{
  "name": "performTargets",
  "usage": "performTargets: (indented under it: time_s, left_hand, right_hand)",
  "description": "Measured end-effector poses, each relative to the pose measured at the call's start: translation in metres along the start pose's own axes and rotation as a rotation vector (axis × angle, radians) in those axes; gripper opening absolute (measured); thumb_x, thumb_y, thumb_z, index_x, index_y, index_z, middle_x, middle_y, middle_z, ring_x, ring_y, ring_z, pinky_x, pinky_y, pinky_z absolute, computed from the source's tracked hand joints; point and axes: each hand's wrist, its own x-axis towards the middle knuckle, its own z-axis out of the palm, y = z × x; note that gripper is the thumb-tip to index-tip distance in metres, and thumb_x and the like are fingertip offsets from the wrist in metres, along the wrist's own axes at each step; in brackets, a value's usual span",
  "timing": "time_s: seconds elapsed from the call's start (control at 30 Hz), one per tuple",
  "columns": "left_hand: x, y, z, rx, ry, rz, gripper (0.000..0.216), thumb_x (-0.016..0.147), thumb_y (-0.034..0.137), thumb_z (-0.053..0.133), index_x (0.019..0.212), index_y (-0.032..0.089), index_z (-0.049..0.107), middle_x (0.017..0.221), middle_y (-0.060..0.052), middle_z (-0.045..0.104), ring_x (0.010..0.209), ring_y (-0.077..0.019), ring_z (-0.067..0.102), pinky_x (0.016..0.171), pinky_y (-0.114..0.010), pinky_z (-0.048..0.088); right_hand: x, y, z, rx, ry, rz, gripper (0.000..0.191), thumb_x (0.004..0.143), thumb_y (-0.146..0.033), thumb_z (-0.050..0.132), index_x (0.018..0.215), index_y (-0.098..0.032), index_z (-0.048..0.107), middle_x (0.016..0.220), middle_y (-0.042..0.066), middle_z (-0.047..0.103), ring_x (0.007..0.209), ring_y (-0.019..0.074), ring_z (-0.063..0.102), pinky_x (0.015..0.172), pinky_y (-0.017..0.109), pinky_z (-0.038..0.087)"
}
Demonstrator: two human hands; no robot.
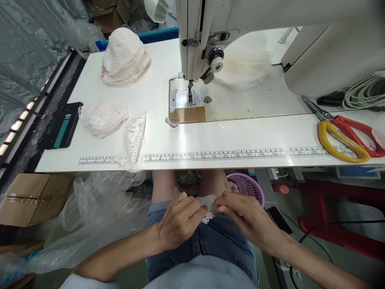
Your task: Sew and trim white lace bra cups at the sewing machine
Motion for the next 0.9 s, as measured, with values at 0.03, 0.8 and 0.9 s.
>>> performTargets:
  time_s: [0.03,0.8,0.9]
  left_hand:
    - [0.000,0.001,0.001,-0.002,-0.005,-0.020,0.016,0.087,0.010,0.047,0.079,0.011,0.060,0.057,0.000,0.047,0.056,-0.0121,0.040,0.055,-0.028,0.027]
    - [-0.005,0.001,0.001,-0.185,-0.047,-0.246,0.023,0.088,0.010,0.041,0.080,0.013,0.062,0.064,-0.001,0.052,0.061,-0.0117,0.047,0.059,-0.026,0.036]
    - [-0.003,0.003,-0.003,-0.169,-0.032,-0.218,0.023,0.087,0.009,0.042,0.077,0.014,0.062,0.062,-0.001,0.050,0.059,-0.0116,0.045,0.058,-0.026,0.035]
  right_hand:
    - [0.003,-0.007,0.005,0.009,0.003,-0.036,0.016,0.093,-0.020,0.041,0.084,-0.019,0.054,0.071,0.002,0.055,0.062,0.0121,0.052,0.056,0.022,0.038]
    - [0.000,-0.012,0.022,0.432,0.022,0.182,0.015,0.095,-0.022,0.033,0.082,-0.022,0.039,0.080,0.001,0.042,0.071,0.0137,0.043,0.063,0.024,0.039]
    - [0.001,-0.012,0.022,0.425,-0.018,0.126,0.016,0.094,-0.019,0.031,0.081,-0.022,0.038,0.077,0.001,0.044,0.066,0.0127,0.043,0.060,0.023,0.038]
